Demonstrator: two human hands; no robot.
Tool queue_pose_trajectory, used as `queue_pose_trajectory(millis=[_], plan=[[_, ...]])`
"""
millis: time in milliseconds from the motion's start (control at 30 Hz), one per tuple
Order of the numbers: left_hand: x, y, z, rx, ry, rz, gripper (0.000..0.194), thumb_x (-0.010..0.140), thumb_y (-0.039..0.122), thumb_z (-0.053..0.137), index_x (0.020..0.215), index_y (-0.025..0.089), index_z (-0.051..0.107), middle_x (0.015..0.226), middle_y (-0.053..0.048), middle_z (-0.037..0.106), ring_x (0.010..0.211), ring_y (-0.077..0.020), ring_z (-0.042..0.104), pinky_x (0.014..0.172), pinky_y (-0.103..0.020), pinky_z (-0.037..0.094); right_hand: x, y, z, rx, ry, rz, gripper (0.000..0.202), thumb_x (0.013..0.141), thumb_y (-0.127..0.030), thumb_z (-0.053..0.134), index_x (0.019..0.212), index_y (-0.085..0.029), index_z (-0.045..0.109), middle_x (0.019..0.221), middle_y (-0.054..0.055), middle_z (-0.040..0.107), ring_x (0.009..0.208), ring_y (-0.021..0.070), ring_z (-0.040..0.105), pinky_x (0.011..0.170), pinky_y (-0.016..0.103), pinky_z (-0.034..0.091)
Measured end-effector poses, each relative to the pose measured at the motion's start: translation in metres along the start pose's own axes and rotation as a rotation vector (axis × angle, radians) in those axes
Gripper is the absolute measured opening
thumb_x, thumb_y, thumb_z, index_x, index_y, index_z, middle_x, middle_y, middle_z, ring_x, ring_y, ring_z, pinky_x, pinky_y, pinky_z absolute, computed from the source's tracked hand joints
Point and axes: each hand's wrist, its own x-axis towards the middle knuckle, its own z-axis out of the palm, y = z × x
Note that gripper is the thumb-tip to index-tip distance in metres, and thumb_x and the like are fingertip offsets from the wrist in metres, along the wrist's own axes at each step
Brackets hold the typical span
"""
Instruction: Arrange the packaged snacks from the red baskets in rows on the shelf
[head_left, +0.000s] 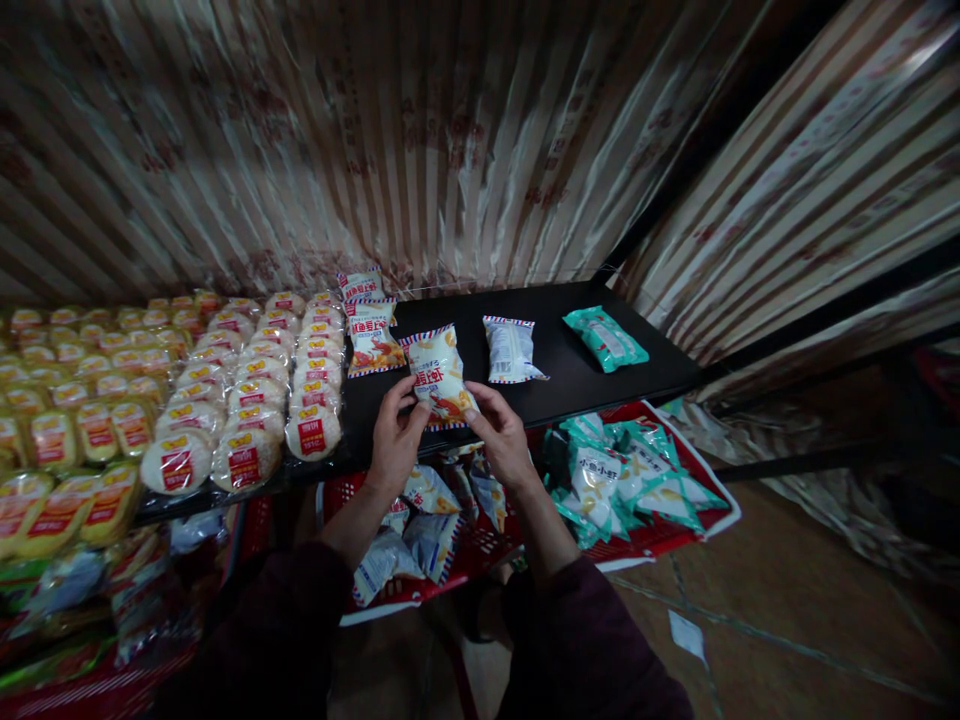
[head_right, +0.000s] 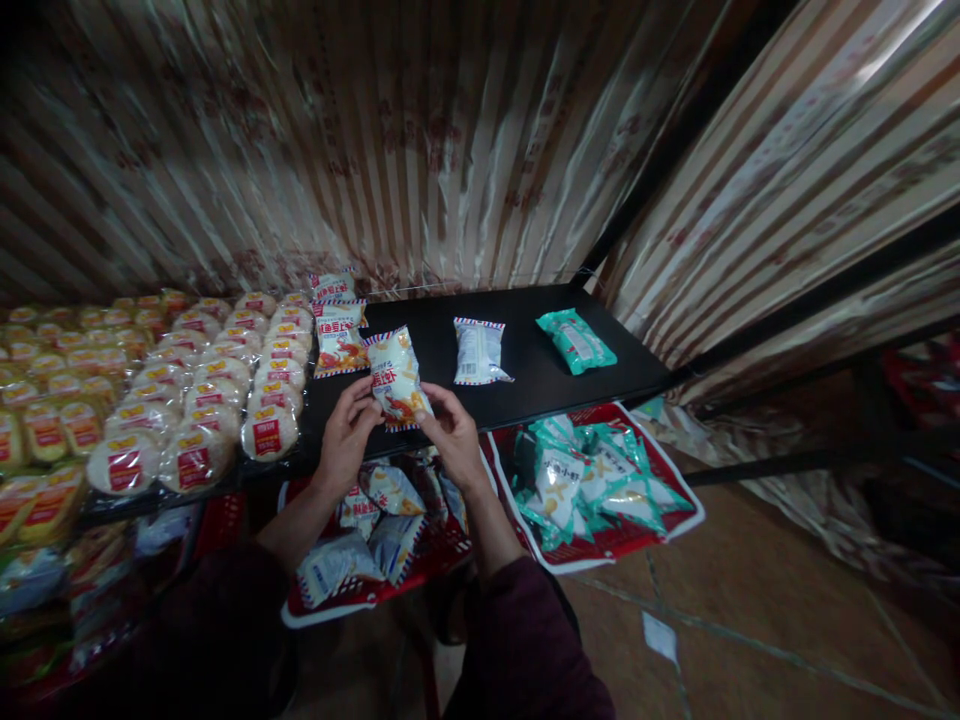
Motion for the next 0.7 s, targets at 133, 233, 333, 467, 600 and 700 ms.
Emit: queue_pose_trajectory(millis=[133, 233, 333, 467, 600, 700], plan=[[-0.002, 0.008, 0.001, -0.089, -0.041, -0.023, 0.039, 0.079, 0.036, 0.062, 0.115, 0.022, 0.057, 0.120, -0.009, 0.061, 0.099, -0.0204, 0.059, 0.077, -0.030, 0.050, -0.002, -0.005, 0.005, -0.048, -0.041, -0.080, 0.043, 0.079, -0.042, 0.067, 0.117, -0.025, 0.059, 0.134, 0.006, 0.053, 0.124, 0.0237, 0.050, 0.103, 0.038, 0.043], [-0.005, 0.010, 0.001, -0.188, -0.075, -0.072, 0.039, 0.081, 0.040, 0.060, 0.114, 0.021, 0.058, 0.118, -0.008, 0.062, 0.098, -0.0206, 0.060, 0.074, -0.029, 0.051, -0.004, -0.009, 0.011, -0.089, -0.081, -0.144, 0.048, 0.079, -0.048, 0.064, 0.120, -0.025, 0.055, 0.146, 0.008, 0.041, 0.131, 0.0263, 0.044, 0.103, 0.041, 0.043], [-0.007, 0.006, 0.002, -0.309, -0.117, -0.116, 0.040, 0.083, 0.044, 0.057, 0.116, 0.021, 0.058, 0.121, -0.007, 0.061, 0.102, -0.0213, 0.060, 0.078, -0.030, 0.050, -0.007, -0.009, 0.017, -0.214, -0.114, -0.236, 0.053, 0.080, -0.053, 0.061, 0.123, -0.024, 0.053, 0.148, 0.011, 0.036, 0.135, 0.0276, 0.038, 0.106, 0.044, 0.038], [-0.006, 0.001, 0.005, -0.468, -0.091, -0.170, 0.041, 0.081, 0.046, 0.060, 0.112, 0.020, 0.060, 0.117, -0.005, 0.063, 0.107, -0.0217, 0.059, 0.086, -0.030, 0.047, -0.009, -0.005, 0.021, -0.546, -0.140, -0.416, 0.053, 0.081, -0.054, 0.058, 0.125, -0.024, 0.053, 0.148, 0.010, 0.036, 0.138, 0.0293, 0.031, 0.110, 0.051, 0.031], [-0.006, 0.004, 0.006, -0.515, -0.095, -0.211, 0.041, 0.076, 0.040, 0.066, 0.110, 0.018, 0.061, 0.113, -0.005, 0.066, 0.108, -0.0211, 0.058, 0.096, -0.032, 0.041, -0.011, 0.001, 0.024, -0.789, -0.164, -0.583, 0.057, 0.080, -0.054, 0.059, 0.129, -0.024, 0.050, 0.150, 0.010, 0.032, 0.140, 0.0314, 0.026, 0.109, 0.055, 0.029], [-0.006, 0.009, 0.006, -0.499, -0.097, -0.245, 0.044, 0.072, 0.034, 0.070, 0.113, 0.018, 0.060, 0.113, -0.005, 0.067, 0.108, -0.0207, 0.059, 0.098, -0.031, 0.039, -0.012, 0.005, 0.026, -0.879, -0.179, -0.637, 0.062, 0.079, -0.055, 0.060, 0.131, -0.024, 0.049, 0.152, 0.010, 0.029, 0.140, 0.0325, 0.023, 0.109, 0.056, 0.030]])
